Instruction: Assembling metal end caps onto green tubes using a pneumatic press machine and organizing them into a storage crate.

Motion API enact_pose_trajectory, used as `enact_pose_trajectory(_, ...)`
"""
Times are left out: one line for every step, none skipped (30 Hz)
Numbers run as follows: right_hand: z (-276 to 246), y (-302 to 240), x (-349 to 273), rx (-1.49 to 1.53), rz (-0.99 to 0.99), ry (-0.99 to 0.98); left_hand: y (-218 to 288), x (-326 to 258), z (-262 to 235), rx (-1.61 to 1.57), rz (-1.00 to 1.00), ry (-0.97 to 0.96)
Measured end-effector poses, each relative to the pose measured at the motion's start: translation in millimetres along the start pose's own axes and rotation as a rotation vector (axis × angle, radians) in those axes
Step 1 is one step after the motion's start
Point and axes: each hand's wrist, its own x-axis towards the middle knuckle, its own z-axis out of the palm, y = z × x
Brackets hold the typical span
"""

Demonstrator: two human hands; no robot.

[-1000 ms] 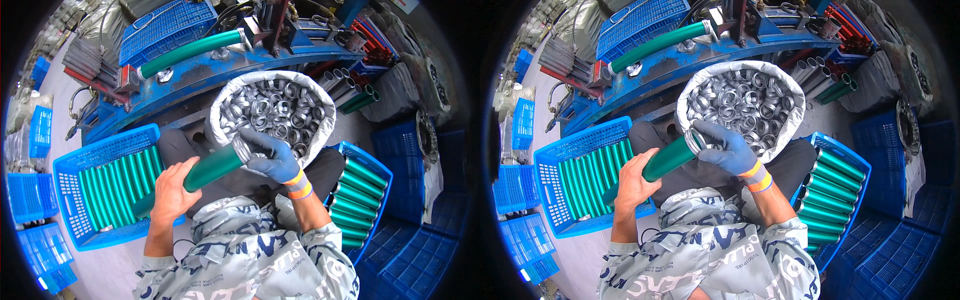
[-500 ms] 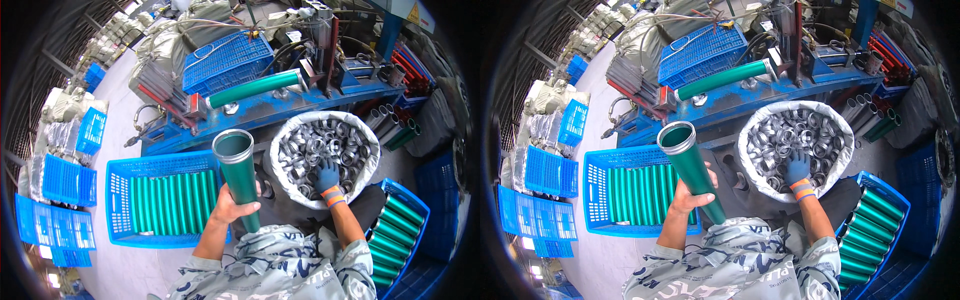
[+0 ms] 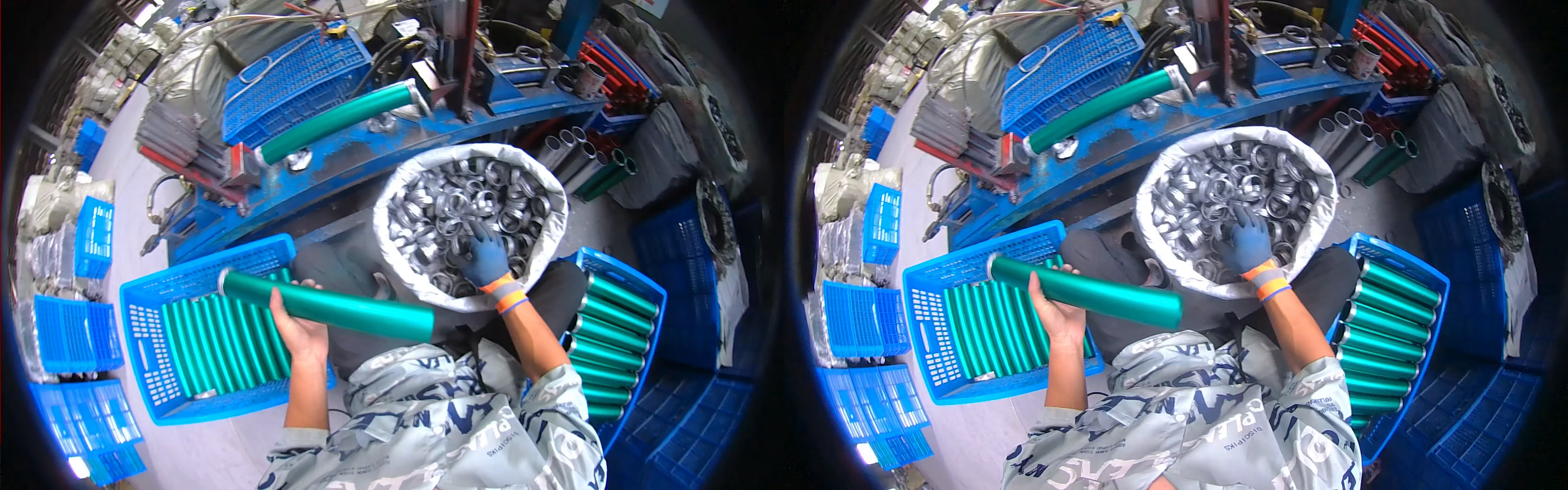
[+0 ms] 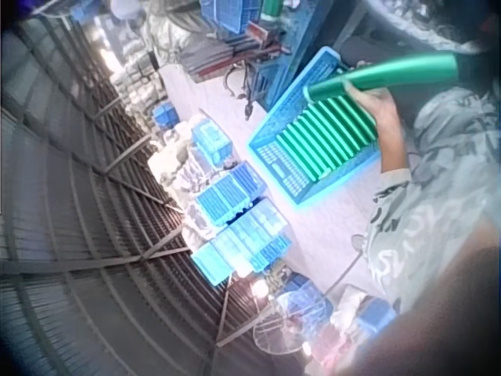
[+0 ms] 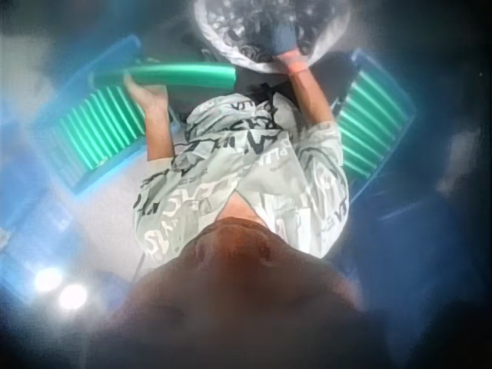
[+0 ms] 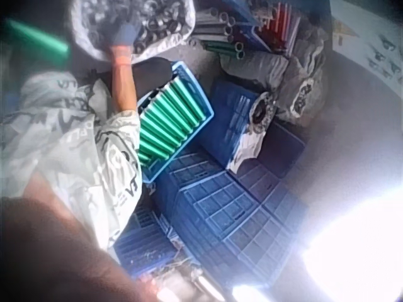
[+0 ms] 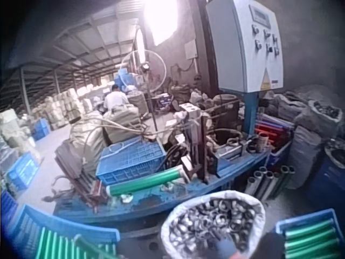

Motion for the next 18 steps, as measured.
enact_pose_trajectory(-5.8,0.5,-3.9,0.234,0.073,0.051,-3.2,-1.8,-0.6,-0.02,-0.055,0.044)
enact_pose_trajectory(-5.2,4.0,-18.7,0.793,0.585,-0.048,-12.2,-4.0,7.6,-0.024,-0.09,0.041)
enact_pose_trajectory(-10.9,37.7,-27.3,1.096,0.758,-0.312,-21.7,-5.0,15.0,-0.026,-0.123,0.037)
enact_pose_trajectory(-23.2,-2.6,-19.6,1.551,0.689,-0.248,-16.4,-8.6,1.0,-0.022,-0.076,0.034)
enact_pose_trajectory(-55.9,-58.4,-5.3,1.994,0.599,-0.158,-14.1,-13.0,-6.8,-0.021,-0.066,0.052)
enact_pose_trajectory(-82.5,-77.8,-1.2,1.99,0.602,-0.148,-17.7,-12.8,-5.3,-0.02,-0.048,0.022)
enact_pose_trajectory(-103.6,-92.0,-1.6,2.093,0.598,-0.151,-21.9,-11.6,-4.0,-0.013,-0.036,-0.011)
enact_pose_trajectory(-111.9,-98.9,-3.5,2.201,0.586,-0.155,-23.9,-11.5,0.0,-0.005,-0.047,-0.017)
enact_pose_trajectory(-109.8,-100.9,-6.7,2.203,0.588,-0.14,-24.3,-11.9,4.7,-0.02,-0.064,-0.047)
enact_pose_trajectory(-107.8,-100.6,-10.9,2.257,0.513,-0.139,-25.2,-13.3,8.7,-0.036,-0.081,-0.075)
enact_pose_trajectory(-104.9,-100.4,-14.2,2.308,0.435,-0.139,-25.1,-14.2,10.9,-0.031,-0.089,-0.079)
enact_pose_trajectory(-101.1,-99.6,-16.3,2.316,0.377,-0.157,-24.4,-14.6,12.5,-0.042,-0.079,-0.065)
enact_pose_trajectory(-102.2,-104.3,-15.4,2.32,0.381,-0.155,-22.2,-16.3,12.3,-0.053,-0.062,-0.045)
enact_pose_trajectory(-105.7,-110.0,-13.9,2.326,0.417,-0.17,-20.3,-17.8,12.0,-0.05,-0.063,-0.043)
enact_pose_trajectory(-107.2,-113.5,-12.6,2.331,0.453,-0.188,-18.5,-19.2,11.5,-0.051,-0.054,-0.047)
enact_pose_trajectory(-105.1,-114.5,-4.2,2.26,0.478,-0.241,-16.8,-20.1,13.6,-0.054,-0.047,-0.053)
enact_pose_trajectory(-108.8,-117.4,-3.1,2.26,0.48,-0.239,-16.5,-22.3,16.3,-0.053,-0.048,-0.053)
enact_pose_trajectory(-114.9,-120.5,-3.3,2.093,0.423,-0.191,-17.4,-25.3,19.8,-0.026,-0.023,-0.085)
